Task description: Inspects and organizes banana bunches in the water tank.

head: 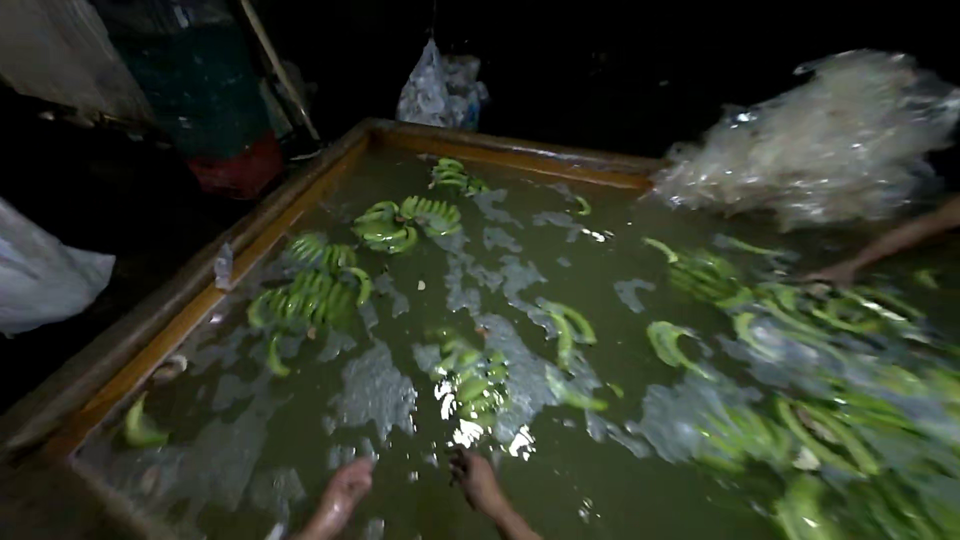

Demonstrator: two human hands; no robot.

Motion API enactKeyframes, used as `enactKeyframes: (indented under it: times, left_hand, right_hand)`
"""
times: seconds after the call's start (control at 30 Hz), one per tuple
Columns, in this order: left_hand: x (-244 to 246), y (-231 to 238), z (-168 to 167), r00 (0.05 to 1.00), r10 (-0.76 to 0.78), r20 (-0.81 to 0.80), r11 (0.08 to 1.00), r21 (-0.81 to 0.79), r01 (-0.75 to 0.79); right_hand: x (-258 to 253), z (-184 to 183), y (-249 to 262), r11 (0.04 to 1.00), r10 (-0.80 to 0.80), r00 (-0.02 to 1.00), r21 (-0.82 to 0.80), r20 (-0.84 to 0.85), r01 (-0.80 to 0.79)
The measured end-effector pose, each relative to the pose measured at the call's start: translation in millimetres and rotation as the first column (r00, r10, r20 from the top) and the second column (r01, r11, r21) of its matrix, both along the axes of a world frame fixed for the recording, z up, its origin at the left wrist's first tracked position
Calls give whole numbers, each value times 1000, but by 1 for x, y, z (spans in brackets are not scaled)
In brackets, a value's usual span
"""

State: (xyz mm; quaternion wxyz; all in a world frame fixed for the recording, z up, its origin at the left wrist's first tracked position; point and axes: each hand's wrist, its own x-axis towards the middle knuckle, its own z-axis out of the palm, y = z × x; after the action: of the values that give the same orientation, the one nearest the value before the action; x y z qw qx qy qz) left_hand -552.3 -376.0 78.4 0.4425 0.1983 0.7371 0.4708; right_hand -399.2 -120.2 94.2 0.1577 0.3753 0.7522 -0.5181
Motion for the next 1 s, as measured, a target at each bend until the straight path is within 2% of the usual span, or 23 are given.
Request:
enactKeyframes:
  times: [0.1, 0.2, 0.3, 0.43, 0.57, 0.67, 0.73, 0.8, 0.87, 0.93, 0.97, 1.0]
  left_hand:
    - [-160, 46, -56, 908, 184, -375, 962, -122, -245]
    - [-272, 101, -68, 781, 251, -572, 892, -176, -416]
    - [-342, 139, -90, 659, 246, -711, 827, -200, -525]
    - [-394, 172, -134, 568, 184, -802, 786, -227, -576]
    - [-404, 176, -153, 624, 179, -760, 708, -341, -619]
    - [-384, 162, -146, 691, 121, -713, 729, -409, -549]
    - [-360, 162, -142, 706, 128, -697, 726, -419, -545]
    - [-336, 174, -139, 717, 155, -680, 682, -451, -575]
    - [-306, 181, -129, 740, 156, -654, 660, -488, -571]
    - [-273, 181, -117, 784, 191, -591, 638, -532, -556]
    - [-255, 178, -111, 806, 234, -543, 630, -546, -552]
    - [-236, 176, -106, 813, 299, -499, 626, -541, -562]
  right_hand:
    - [-98, -41, 20, 931, 242, 967, 261, 77, -254]
    - [-166, -84, 59, 792, 413, 897, 424, 157, -439]
    - [-201, -124, 97, 680, 491, 822, 462, 289, -569]
    - [-201, -137, 117, 714, 460, 812, 394, 359, -579]
    - [-174, -158, 128, 764, 384, 845, 386, 372, -517]
    - [-136, -179, 138, 871, 238, 911, 341, 337, -354]
    - [-112, -192, 140, 938, 77, 934, 292, 348, -186]
    - [-86, -202, 128, 929, -43, 986, 371, 162, -21]
    - [-68, -201, 103, 941, -95, 989, 314, -114, 127]
    - [-68, -198, 74, 943, -29, 966, 315, -256, 112]
    - [-73, -198, 58, 930, -31, 949, 339, -314, 142]
    - [-79, -193, 43, 946, -79, 948, 276, -309, 169]
